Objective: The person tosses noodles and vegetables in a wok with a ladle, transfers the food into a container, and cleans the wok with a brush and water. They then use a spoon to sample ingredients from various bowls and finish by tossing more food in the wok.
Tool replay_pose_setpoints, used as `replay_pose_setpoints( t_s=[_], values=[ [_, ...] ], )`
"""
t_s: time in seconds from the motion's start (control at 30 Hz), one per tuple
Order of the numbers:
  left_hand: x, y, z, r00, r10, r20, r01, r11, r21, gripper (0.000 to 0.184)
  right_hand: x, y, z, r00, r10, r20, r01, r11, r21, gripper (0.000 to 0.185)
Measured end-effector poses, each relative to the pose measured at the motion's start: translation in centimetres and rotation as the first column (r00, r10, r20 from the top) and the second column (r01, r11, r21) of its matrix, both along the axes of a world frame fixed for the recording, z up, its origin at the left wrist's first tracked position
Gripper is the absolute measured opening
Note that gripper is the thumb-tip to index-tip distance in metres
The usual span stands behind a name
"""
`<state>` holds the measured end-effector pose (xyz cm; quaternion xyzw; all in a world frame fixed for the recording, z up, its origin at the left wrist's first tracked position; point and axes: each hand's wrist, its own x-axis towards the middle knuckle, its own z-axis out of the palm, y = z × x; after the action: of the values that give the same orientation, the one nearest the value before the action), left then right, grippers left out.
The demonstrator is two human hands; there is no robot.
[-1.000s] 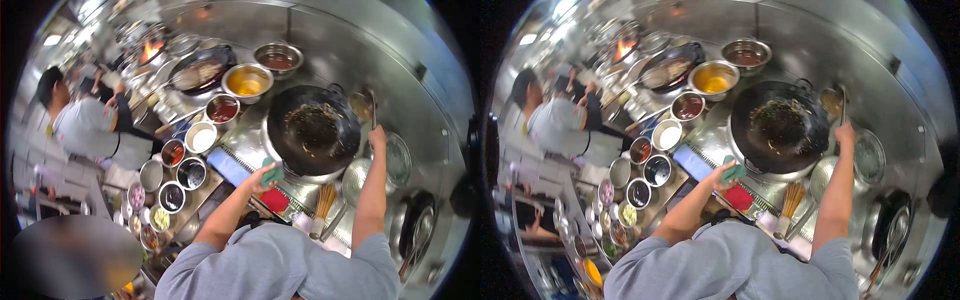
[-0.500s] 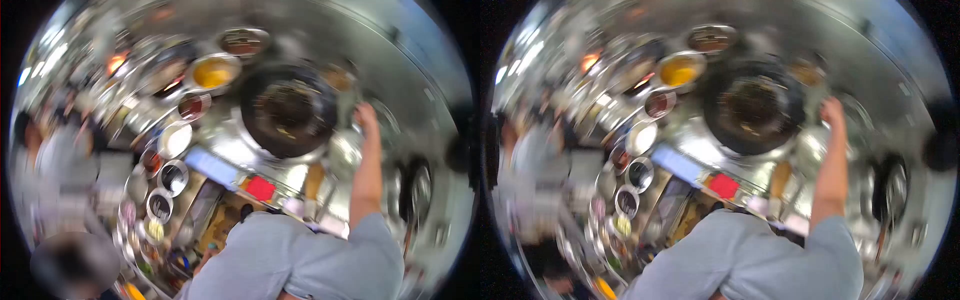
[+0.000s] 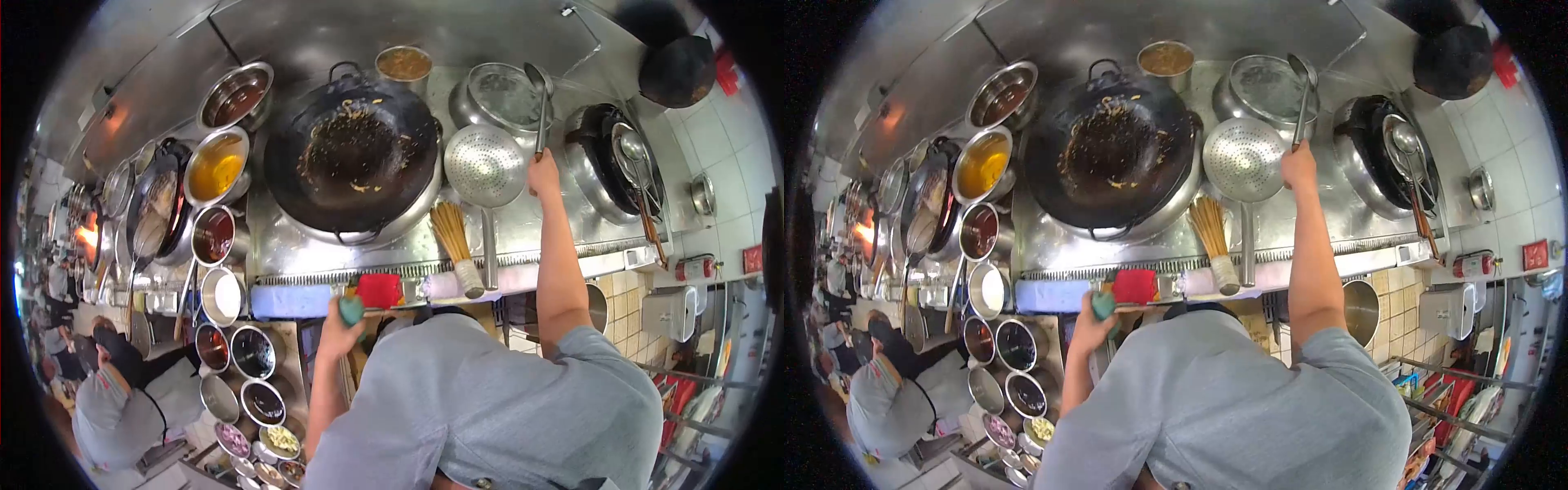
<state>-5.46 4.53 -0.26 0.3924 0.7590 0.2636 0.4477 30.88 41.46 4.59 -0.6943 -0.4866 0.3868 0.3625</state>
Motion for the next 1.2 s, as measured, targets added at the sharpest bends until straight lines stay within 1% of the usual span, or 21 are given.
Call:
replay_pose_setpoints(
  t_s=[0.03,0.07,0.1,0.13,0.17,0.23,0.33,0.4,0.43,0.47,0.53,0.57,0.63,0.67,0.7,0.73,0.8,0.87,0.93,1.1,1.2],
  values=[
    [-0.4,0.7,-2.5,0.963,-0.106,-0.247,0.155,0.969,0.19,0.07,-0.7,-0.8,-0.4,0.994,-0.046,-0.099,0.04,0.997,-0.066,0.015],
    [-0.3,1.8,-2.5,0.926,-0.165,-0.341,0.226,0.963,0.147,0.07,0.3,0.1,-0.8,0.994,-0.041,-0.099,0.034,0.997,-0.067,0.015],
    [0.3,3.0,-2.5,0.876,-0.228,-0.425,0.296,0.95,0.099,0.071,2.6,2.3,-1.4,0.592,-0.099,-0.8,-0.136,0.966,-0.221,0.005],
    [0.8,3.9,-2.7,0.878,-0.23,-0.42,0.296,0.95,0.099,0.071,2.4,1.8,0.3,-0.186,-0.271,-0.944,-0.357,0.914,-0.192,0.009],
    [1.2,4.6,-3.1,0.795,-0.355,-0.491,0.363,0.928,-0.084,0.071,2.0,1.0,1.8,-0.276,-0.224,-0.935,-0.181,0.967,-0.179,0.016],
    [1.5,5.2,-4.3,0.616,-0.581,-0.532,0.455,0.814,-0.362,0.072,0.5,0.2,4.9,-0.271,-0.228,-0.935,-0.163,0.968,-0.189,0.015],
    [1.5,4.8,-6.1,0.54,-0.578,-0.612,0.491,0.807,-0.329,0.071,-0.3,-1.5,8.6,-0.32,-0.215,-0.923,-0.168,0.971,-0.169,0.014],
    [1.4,4.8,-5.5,0.531,-0.56,-0.636,0.508,0.811,-0.29,0.071,-1.4,-3.5,11.2,-0.43,-0.16,-0.888,-0.199,0.977,-0.08,0.013],
    [1.4,4.6,-4.9,0.531,-0.537,-0.656,0.516,0.818,-0.252,0.072,-2.1,-4.5,12.1,-0.443,-0.104,-0.89,-0.162,0.986,-0.034,0.024],
    [1.5,4.5,-4.0,0.52,-0.543,-0.66,0.527,0.811,-0.252,0.072,-2.6,-5.5,13.3,-0.449,-0.094,-0.889,-0.147,0.989,-0.03,0.024],
    [2.0,4.1,-2.3,0.381,-0.446,-0.81,0.574,0.801,-0.171,0.066,-4.3,-7.9,15.6,-0.479,-0.118,-0.87,-0.17,0.985,-0.041,0.057],
    [1.9,4.4,-1.2,0.375,-0.442,-0.815,0.583,0.796,-0.163,0.066,-4.8,-8.7,15.9,-0.511,-0.109,-0.853,-0.219,0.976,0.007,0.015],
    [1.7,6.1,1.3,0.539,-0.126,-0.833,0.617,0.732,0.289,0.052,-6.2,-10.6,16.5,-0.555,-0.101,-0.825,-0.238,0.97,0.041,0.015],
    [1.3,7.3,1.6,0.537,-0.122,-0.835,0.617,0.731,0.29,0.052,-6.9,-11.6,16.6,-0.596,-0.115,-0.794,-0.269,0.961,0.062,0.015],
    [0.7,9.0,1.9,0.605,-0.034,-0.795,0.577,0.707,0.409,0.041,-7.6,-12.6,16.7,-0.63,-0.144,-0.763,-0.27,0.962,0.041,0.003],
    [0.0,10.2,2.1,0.666,0.055,-0.744,0.526,0.673,0.521,0.031,-8.1,-13.6,16.6,-0.634,-0.147,-0.759,-0.28,0.959,0.048,0.003],
    [-1.5,12.3,-0.4,0.709,-0.01,-0.705,0.516,0.689,0.509,0.024,-9.6,-15.6,16.2,-0.675,-0.112,-0.729,-0.241,0.968,0.074,0.077],
    [-2.1,13.0,-0.7,0.754,-0.071,-0.653,0.505,0.699,0.506,0.019,-10.0,-17.0,15.3,-0.673,-0.119,-0.73,-0.275,0.957,0.097,0.078],
    [-1.9,12.8,-0.3,0.778,-0.087,-0.623,0.489,0.707,0.512,0.02,-9.8,-19.0,14.7,-0.634,-0.231,-0.738,-0.33,0.944,-0.012,0.044],
    [-1.7,12.3,0.9,0.763,-0.064,-0.644,0.425,0.8,0.423,0.028,-8.0,-23.8,12.9,-0.461,-0.292,-0.838,-0.459,0.887,-0.056,0.041],
    [-1.4,12.9,-0.1,0.769,-0.066,-0.636,0.434,0.784,0.444,0.028,-7.4,-26.5,12.5,-0.368,-0.296,-0.882,-0.492,0.867,-0.086,0.04]
  ],
)
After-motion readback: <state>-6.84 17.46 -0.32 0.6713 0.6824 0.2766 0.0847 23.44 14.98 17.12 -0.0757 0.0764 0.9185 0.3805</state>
